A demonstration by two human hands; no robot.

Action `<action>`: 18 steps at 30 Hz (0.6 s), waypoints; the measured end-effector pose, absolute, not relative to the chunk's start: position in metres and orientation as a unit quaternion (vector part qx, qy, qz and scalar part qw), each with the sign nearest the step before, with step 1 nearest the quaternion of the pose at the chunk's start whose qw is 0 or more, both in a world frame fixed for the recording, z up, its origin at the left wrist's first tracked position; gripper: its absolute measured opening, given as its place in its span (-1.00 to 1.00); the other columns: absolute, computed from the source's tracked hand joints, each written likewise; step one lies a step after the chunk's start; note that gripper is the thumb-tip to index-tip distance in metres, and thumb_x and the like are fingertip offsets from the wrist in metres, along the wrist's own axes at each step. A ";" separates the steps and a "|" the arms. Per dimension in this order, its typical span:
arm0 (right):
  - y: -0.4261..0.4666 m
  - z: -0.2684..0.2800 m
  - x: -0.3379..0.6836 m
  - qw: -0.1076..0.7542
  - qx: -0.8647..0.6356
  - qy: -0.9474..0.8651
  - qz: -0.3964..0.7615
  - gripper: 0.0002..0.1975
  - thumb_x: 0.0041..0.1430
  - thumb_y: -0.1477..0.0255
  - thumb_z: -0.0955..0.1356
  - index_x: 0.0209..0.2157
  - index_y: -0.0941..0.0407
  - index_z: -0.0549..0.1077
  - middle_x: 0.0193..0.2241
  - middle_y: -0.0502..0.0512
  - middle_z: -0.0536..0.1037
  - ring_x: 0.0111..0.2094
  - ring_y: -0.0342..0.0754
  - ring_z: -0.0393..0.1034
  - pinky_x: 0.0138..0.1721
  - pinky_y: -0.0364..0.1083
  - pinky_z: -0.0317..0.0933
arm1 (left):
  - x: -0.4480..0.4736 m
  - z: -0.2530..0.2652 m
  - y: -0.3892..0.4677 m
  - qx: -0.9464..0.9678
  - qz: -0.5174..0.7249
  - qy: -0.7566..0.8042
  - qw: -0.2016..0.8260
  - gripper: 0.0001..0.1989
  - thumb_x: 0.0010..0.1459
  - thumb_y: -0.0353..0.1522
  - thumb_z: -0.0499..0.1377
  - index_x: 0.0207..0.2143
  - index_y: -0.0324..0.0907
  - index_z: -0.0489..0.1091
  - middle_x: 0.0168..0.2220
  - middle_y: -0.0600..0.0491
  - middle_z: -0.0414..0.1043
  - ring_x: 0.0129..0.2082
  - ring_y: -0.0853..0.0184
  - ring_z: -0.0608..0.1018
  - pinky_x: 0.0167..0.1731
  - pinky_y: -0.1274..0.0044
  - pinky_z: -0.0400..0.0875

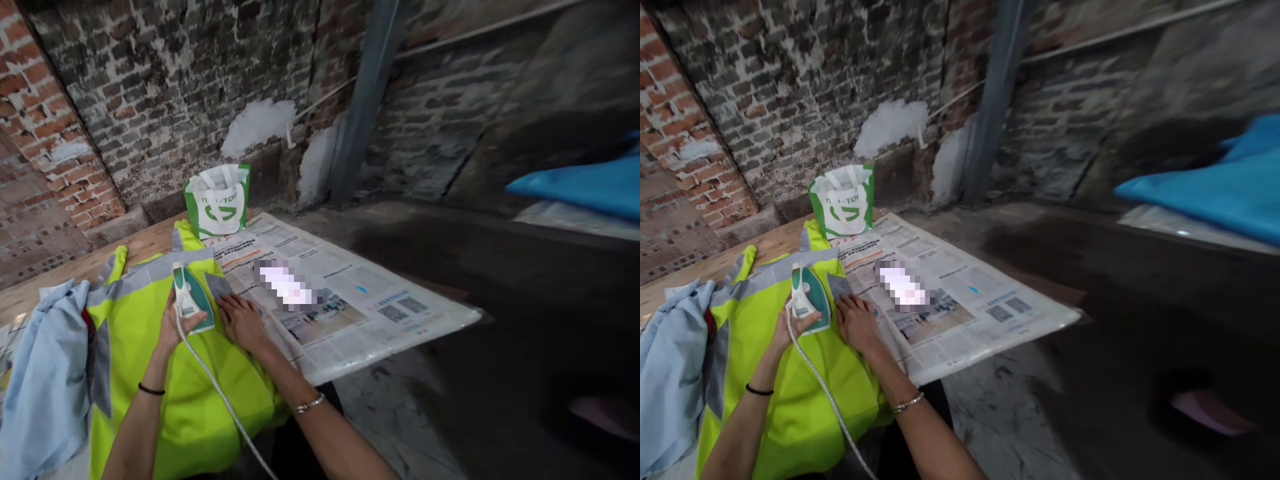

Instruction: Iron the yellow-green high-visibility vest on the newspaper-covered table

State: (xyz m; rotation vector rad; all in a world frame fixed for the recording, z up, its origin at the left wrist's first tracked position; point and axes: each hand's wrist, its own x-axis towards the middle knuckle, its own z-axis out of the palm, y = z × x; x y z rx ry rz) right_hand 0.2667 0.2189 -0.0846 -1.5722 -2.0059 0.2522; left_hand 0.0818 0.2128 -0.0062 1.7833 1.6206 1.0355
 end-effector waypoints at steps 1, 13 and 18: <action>0.220 -0.086 0.266 0.290 -0.586 -0.752 0.090 -0.55 0.50 0.39 0.18 0.24 0.06 0.53 0.29 0.14 0.50 0.34 0.13 0.29 0.28 0.12 0.12 | 0.083 -0.004 0.217 0.659 0.385 0.595 0.252 -0.43 -0.11 -0.21 0.52 -0.01 -0.12 0.54 -0.05 -0.14 0.63 0.06 -0.05 0.64 0.11 0.12 0.57; 0.224 -0.092 0.265 0.295 -0.584 -0.751 0.094 -0.55 0.46 0.40 0.19 0.22 0.01 0.56 0.29 0.13 0.50 0.35 0.13 0.27 0.29 0.15 0.10 | 0.013 -0.039 0.069 0.626 0.380 0.640 0.235 -0.39 0.01 -0.02 0.42 0.10 -0.03 0.55 0.07 -0.11 0.60 -0.01 0.02 0.67 0.00 0.25 0.64; 0.221 -0.096 0.267 0.282 -0.586 -0.754 0.093 -0.56 0.46 0.33 0.23 0.23 0.07 0.54 0.30 0.18 0.49 0.35 0.16 0.25 0.31 0.17 0.07 | -0.015 -0.028 0.058 0.583 0.395 0.668 0.239 -0.30 -0.06 -0.01 0.44 0.11 -0.09 0.50 0.10 -0.13 0.58 0.04 0.03 0.65 0.03 0.28 0.61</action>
